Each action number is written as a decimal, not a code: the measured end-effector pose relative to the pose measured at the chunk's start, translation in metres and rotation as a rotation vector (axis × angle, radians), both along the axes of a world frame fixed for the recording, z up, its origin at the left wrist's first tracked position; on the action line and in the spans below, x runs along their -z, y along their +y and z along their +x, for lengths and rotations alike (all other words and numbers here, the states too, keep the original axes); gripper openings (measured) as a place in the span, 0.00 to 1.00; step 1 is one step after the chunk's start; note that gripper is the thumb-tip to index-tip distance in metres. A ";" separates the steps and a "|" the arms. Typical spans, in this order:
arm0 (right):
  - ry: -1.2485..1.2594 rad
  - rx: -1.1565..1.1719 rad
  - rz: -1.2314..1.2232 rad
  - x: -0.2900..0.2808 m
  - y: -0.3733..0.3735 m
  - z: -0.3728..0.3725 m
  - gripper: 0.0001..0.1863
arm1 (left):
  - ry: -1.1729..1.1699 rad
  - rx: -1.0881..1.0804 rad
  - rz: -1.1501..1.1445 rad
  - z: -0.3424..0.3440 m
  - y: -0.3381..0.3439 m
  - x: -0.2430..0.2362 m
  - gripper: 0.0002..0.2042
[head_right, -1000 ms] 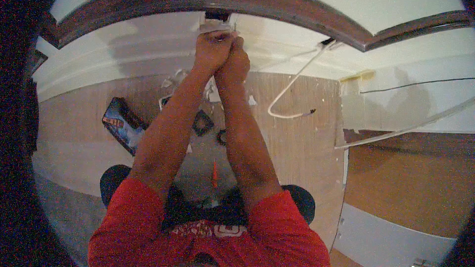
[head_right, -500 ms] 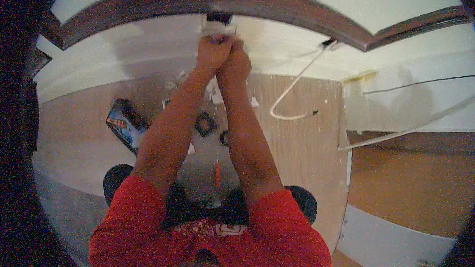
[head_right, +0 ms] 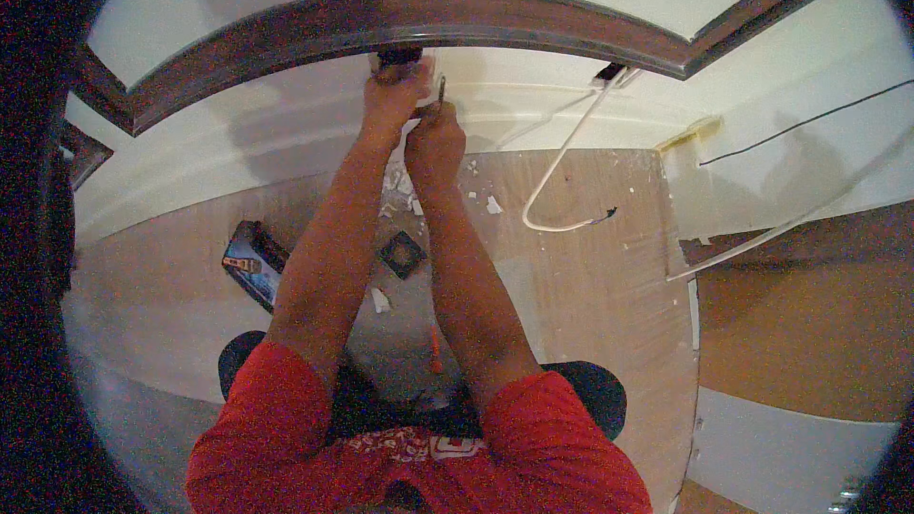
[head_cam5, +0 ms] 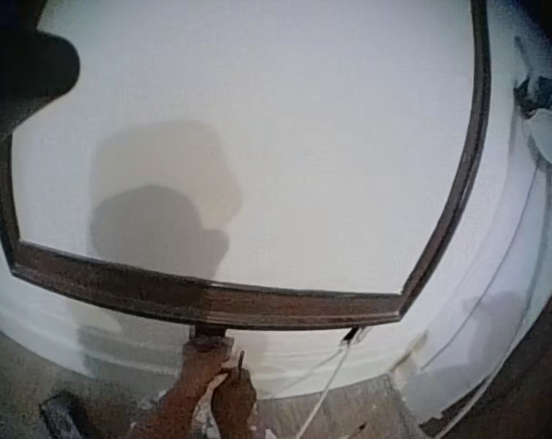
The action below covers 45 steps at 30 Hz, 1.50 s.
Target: The person works on electrical wiring inside a wall opening, uses electrical tape to wrap wire ends, and then places an electrical component into the wall socket.
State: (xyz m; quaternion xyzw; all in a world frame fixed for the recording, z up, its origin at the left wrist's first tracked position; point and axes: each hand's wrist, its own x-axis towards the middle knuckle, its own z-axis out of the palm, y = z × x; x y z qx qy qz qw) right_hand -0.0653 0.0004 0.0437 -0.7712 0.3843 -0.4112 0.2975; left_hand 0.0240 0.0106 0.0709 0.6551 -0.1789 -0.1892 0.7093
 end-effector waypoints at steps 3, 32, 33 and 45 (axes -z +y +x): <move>-0.076 0.082 0.014 0.005 -0.005 0.001 0.14 | 0.157 0.067 -0.089 0.004 0.001 0.007 0.12; 0.099 -0.150 -0.174 0.003 -0.021 0.002 0.13 | 0.167 0.048 -0.215 -0.027 0.020 0.012 0.12; 0.124 -0.137 -0.176 0.003 -0.021 0.003 0.13 | 0.130 0.030 -0.222 -0.026 0.020 0.012 0.12; 0.288 -0.105 -0.058 0.004 -0.016 0.004 0.15 | 0.030 0.019 -0.005 -0.017 0.018 0.034 0.14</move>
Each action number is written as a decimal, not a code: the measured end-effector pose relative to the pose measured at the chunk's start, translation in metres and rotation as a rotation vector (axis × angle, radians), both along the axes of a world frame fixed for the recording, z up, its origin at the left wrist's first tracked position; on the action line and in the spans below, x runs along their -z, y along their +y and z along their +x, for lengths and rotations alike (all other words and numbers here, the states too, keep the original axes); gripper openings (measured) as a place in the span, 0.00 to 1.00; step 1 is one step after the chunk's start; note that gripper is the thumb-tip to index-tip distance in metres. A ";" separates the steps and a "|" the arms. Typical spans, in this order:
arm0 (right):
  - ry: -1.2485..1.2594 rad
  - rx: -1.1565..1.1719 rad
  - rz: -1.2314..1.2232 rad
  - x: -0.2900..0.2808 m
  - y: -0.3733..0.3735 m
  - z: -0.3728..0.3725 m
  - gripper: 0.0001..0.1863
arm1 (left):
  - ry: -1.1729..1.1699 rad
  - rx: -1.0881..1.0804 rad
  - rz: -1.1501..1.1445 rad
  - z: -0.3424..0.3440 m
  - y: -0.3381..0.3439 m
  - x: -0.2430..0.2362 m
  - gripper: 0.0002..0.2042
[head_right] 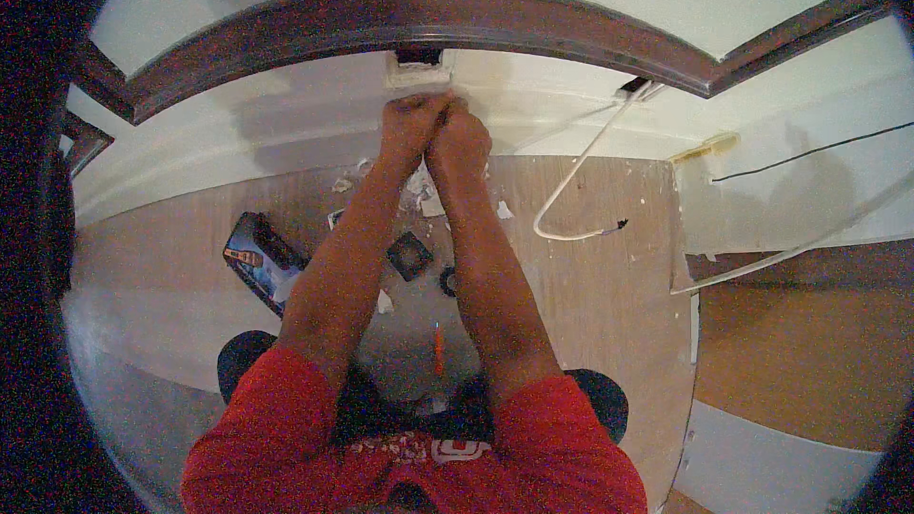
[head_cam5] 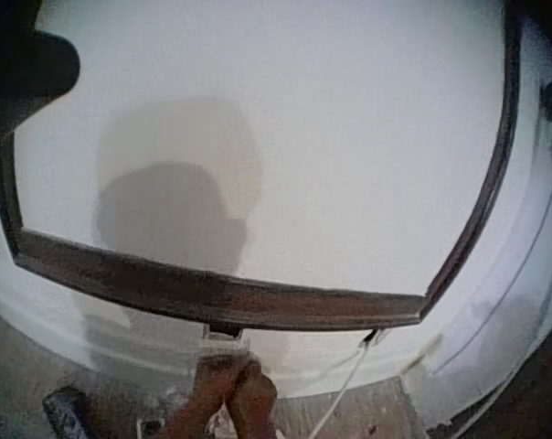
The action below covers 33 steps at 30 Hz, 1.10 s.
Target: The person works on electrical wiring inside a wall opening, uses electrical tape to wrap wire ends, and then places an electrical component into the wall socket.
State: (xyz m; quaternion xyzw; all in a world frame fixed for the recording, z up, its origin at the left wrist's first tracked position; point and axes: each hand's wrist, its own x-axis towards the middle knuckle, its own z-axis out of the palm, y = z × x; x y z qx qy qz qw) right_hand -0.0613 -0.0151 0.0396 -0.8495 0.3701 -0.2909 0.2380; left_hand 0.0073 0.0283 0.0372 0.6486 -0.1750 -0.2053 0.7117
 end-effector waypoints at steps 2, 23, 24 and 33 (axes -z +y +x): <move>0.030 0.043 -0.018 -0.007 -0.005 0.000 0.14 | 0.061 0.041 -0.059 -0.003 -0.007 -0.011 0.14; -0.461 0.124 -0.018 0.005 0.005 -0.012 0.13 | 0.456 0.057 -0.086 0.009 -0.012 -0.021 0.14; -0.481 0.131 -0.017 0.004 0.006 -0.012 0.13 | 0.499 0.064 -0.083 0.011 -0.012 -0.021 0.15; -0.636 0.143 0.080 -0.014 -0.003 -0.016 0.12 | 0.734 0.178 -0.423 0.018 -0.028 0.004 0.16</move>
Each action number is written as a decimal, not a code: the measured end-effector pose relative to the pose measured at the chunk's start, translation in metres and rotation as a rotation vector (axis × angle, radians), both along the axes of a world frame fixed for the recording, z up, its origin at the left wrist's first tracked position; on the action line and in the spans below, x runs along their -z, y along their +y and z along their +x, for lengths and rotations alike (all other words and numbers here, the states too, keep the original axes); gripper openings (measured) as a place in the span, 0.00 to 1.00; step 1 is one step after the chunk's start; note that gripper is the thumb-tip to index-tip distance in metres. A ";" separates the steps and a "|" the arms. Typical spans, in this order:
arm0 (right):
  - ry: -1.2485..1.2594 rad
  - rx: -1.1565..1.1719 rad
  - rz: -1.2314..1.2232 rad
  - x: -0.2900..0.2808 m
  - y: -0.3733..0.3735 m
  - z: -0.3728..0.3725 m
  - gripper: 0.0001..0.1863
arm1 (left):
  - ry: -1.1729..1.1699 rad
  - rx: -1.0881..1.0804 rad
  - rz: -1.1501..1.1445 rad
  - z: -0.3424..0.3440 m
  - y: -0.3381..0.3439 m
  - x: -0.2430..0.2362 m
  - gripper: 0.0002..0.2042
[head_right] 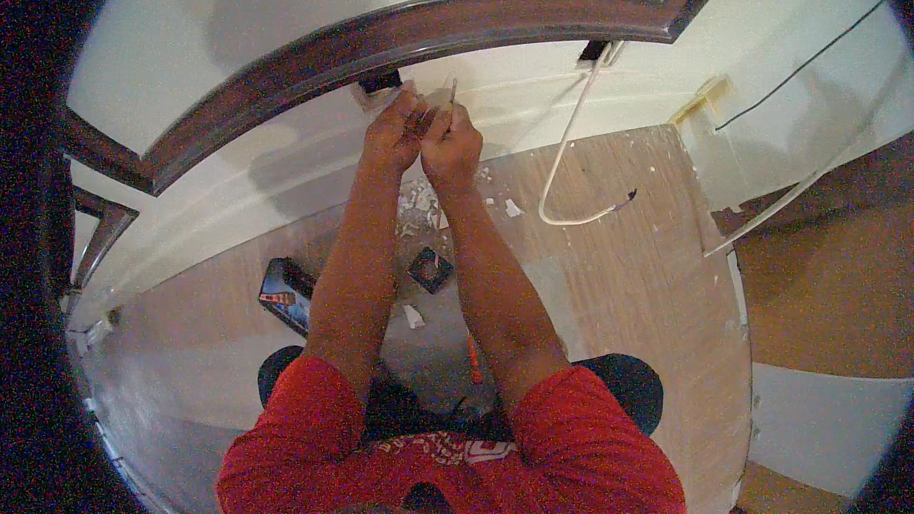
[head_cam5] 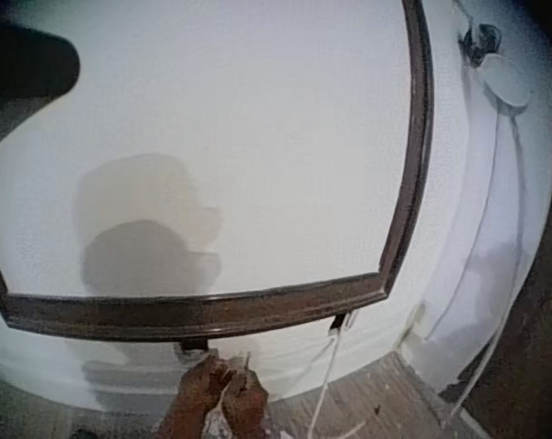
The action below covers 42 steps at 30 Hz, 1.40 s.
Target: The person works on electrical wiring inside a wall opening, uses electrical tape to wrap wire ends, and then places an electrical component into the wall socket.
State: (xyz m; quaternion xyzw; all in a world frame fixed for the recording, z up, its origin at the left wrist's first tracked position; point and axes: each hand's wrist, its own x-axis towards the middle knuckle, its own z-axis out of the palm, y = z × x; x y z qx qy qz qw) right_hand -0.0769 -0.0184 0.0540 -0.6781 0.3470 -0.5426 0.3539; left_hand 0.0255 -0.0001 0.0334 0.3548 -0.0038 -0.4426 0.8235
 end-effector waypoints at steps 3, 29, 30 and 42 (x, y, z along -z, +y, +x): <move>-0.002 -0.008 0.056 -0.002 0.002 -0.002 0.13 | 0.050 -0.005 -0.042 -0.001 -0.002 0.002 0.14; -0.001 0.042 0.124 0.008 -0.015 -0.009 0.13 | 0.350 0.069 0.107 -0.005 -0.007 0.025 0.08; 0.018 0.049 0.126 0.006 -0.014 -0.010 0.14 | 0.356 0.079 0.113 -0.010 -0.001 0.031 0.09; -0.088 -0.003 0.018 0.013 -0.013 -0.007 0.16 | 0.055 -0.114 0.077 -0.026 0.001 -0.029 0.16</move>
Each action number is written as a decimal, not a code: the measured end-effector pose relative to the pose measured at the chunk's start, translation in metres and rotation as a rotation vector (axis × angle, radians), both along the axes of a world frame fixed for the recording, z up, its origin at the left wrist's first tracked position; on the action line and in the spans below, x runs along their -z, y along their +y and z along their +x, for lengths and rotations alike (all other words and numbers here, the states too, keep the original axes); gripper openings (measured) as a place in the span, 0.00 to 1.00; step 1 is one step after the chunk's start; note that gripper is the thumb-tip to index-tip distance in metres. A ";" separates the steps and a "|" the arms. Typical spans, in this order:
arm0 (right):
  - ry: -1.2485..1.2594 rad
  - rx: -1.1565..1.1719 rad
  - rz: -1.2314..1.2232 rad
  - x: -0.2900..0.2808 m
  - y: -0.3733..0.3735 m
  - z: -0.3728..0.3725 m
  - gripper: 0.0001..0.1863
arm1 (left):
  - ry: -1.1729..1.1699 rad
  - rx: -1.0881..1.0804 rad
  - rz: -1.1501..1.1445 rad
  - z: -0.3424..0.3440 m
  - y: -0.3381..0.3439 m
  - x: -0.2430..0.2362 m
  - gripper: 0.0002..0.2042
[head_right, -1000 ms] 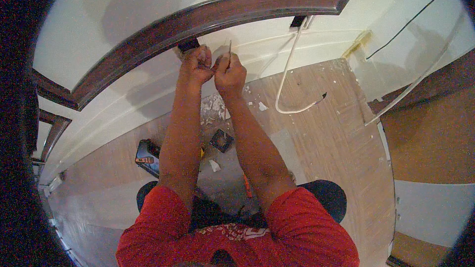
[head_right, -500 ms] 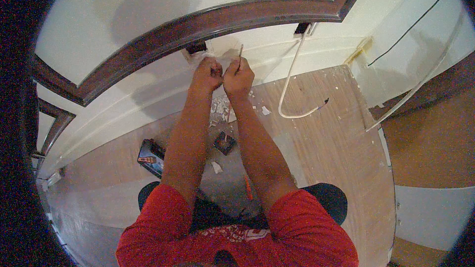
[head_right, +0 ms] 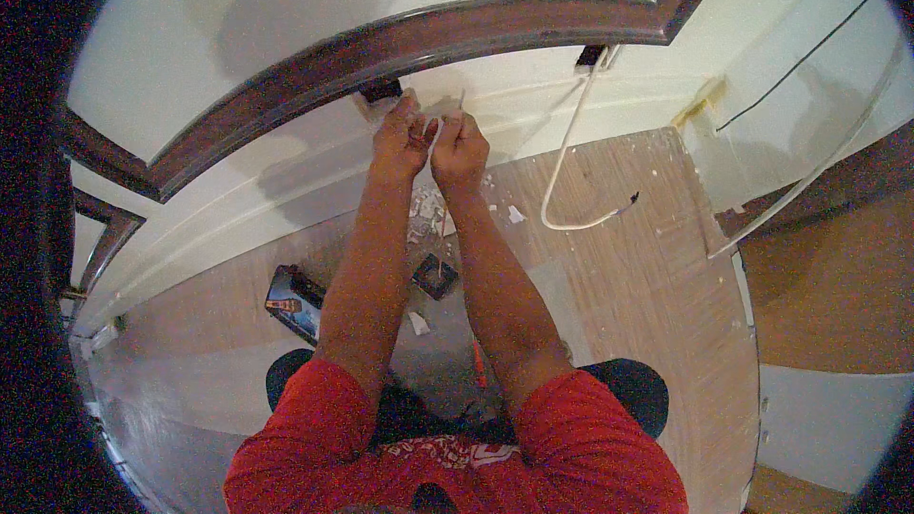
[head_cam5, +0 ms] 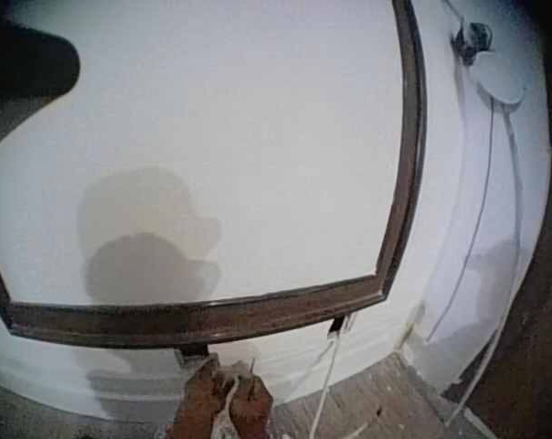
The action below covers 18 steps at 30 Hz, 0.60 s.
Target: The person works on electrical wiring inside a wall opening, uses electrical tape to wrap wire ends, and then places an electrical component into the wall socket.
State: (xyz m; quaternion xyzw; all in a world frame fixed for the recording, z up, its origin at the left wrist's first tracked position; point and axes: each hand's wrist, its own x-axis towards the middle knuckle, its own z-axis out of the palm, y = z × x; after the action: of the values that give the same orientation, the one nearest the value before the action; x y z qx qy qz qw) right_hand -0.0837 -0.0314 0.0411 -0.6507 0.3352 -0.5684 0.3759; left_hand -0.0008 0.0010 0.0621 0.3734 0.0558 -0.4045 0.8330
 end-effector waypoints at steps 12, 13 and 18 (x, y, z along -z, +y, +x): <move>-0.007 -0.052 0.074 -0.004 0.010 0.008 0.16 | -0.057 0.160 -0.054 0.050 -0.008 0.033 0.09; -0.037 -0.050 0.039 -0.007 0.012 0.012 0.17 | -0.056 0.148 -0.047 0.059 -0.008 0.034 0.08; 0.005 0.012 -0.023 0.004 -0.003 -0.002 0.14 | 0.131 0.006 0.133 0.004 -0.008 -0.016 0.04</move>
State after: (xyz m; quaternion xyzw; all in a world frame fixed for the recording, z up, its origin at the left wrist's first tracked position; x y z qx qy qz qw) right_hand -0.0859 -0.0344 0.0368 -0.6544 0.3333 -0.5727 0.3643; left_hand 0.0030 -0.0071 0.0783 0.4008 0.1360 -0.4261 0.7996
